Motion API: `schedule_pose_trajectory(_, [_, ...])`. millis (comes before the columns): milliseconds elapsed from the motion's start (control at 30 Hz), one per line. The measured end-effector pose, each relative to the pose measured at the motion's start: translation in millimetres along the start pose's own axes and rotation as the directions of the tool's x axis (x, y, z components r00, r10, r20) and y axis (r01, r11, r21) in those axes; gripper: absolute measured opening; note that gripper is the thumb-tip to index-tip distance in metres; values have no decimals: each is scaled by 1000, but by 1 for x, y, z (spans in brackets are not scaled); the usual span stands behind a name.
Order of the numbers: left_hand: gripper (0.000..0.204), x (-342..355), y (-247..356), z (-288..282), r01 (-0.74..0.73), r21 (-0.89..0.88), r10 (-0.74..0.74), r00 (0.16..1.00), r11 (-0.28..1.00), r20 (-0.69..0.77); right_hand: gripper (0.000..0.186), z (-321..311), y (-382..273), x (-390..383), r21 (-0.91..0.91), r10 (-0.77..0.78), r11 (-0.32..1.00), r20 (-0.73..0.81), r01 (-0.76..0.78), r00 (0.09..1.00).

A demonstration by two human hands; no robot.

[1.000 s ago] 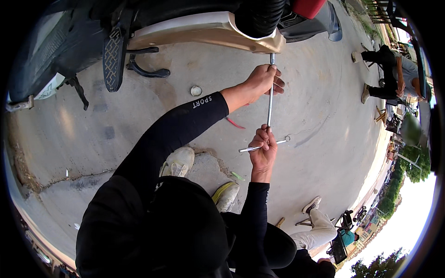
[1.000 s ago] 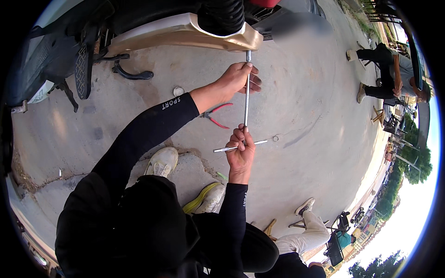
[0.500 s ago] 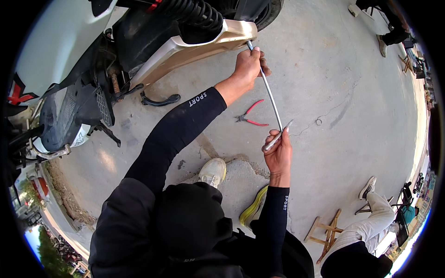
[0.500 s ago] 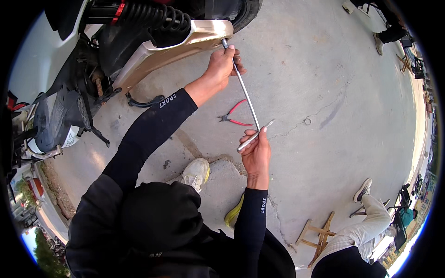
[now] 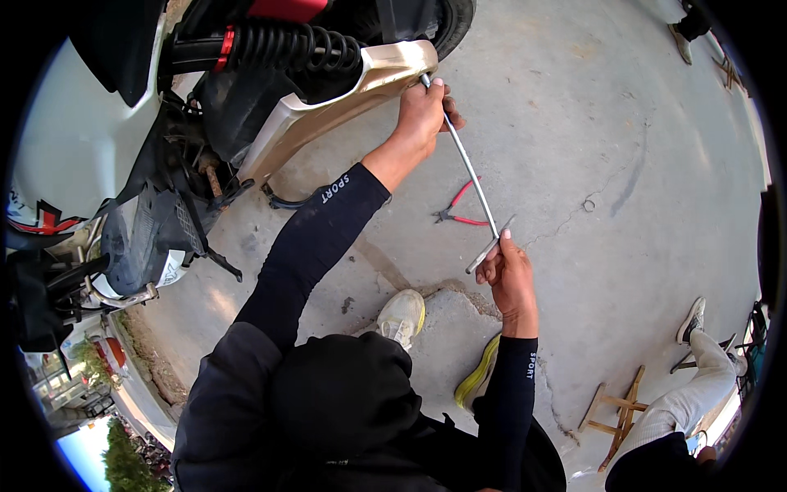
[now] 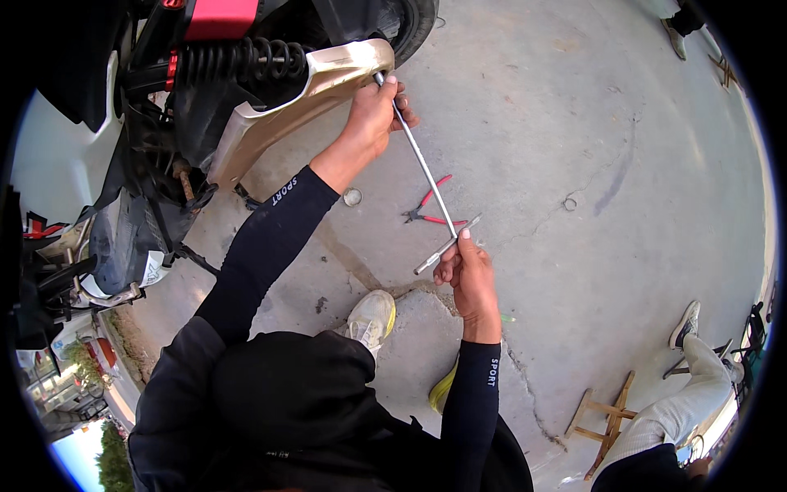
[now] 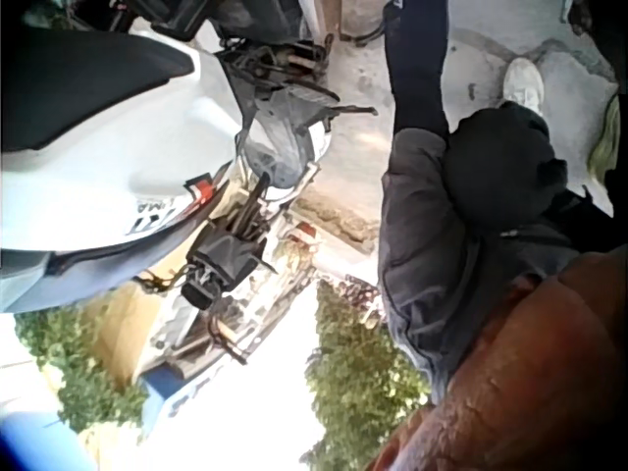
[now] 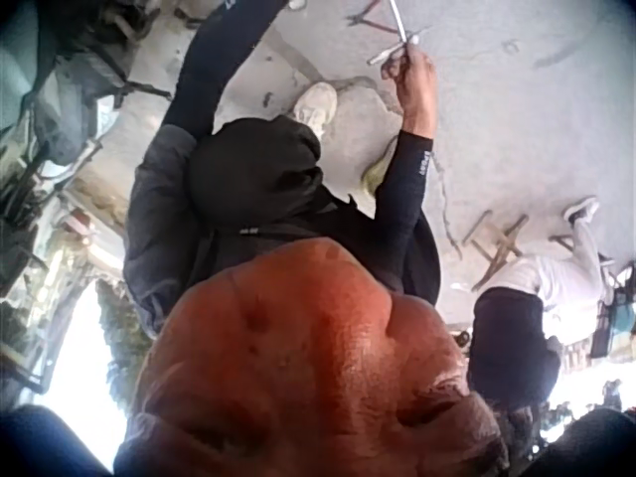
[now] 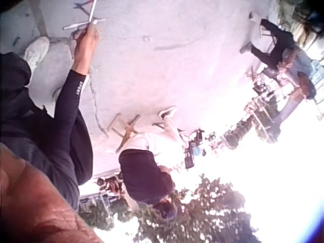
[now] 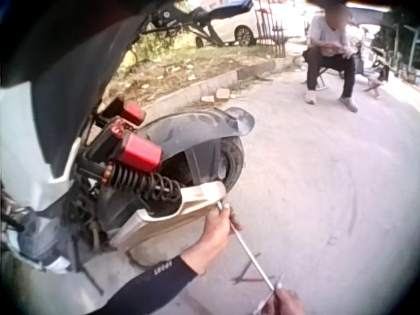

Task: The person uses a T-handle wrench to loosen and tighten bolts on the rear fender and footpeg area of a motorcycle. They also handle a small metal cap and pliers are visible on the ground.

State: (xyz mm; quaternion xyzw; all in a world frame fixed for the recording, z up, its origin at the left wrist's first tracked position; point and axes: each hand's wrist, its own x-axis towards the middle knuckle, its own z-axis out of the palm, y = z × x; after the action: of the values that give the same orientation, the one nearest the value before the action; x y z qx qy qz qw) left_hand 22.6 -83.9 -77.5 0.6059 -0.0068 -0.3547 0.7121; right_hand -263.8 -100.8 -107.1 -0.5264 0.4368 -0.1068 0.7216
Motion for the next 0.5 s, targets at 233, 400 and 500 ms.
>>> schedule_pose_trajectory(233, [26,-1,-4,4,0,-6,0,1000,1000,-7,36,10,12,-8,-687,-635,532,63,495,770])
schedule_pose_trajectory(400, [21,6,6,-10,-21,31,22,999,999,-35,46,3,1,0,406,148,869,331,-283,932])
schedule_pose_trajectory(500, [20,9,8,-1,-34,2,34,999,999,-15,45,13,7,-2,58,-51,997,97,45,994])
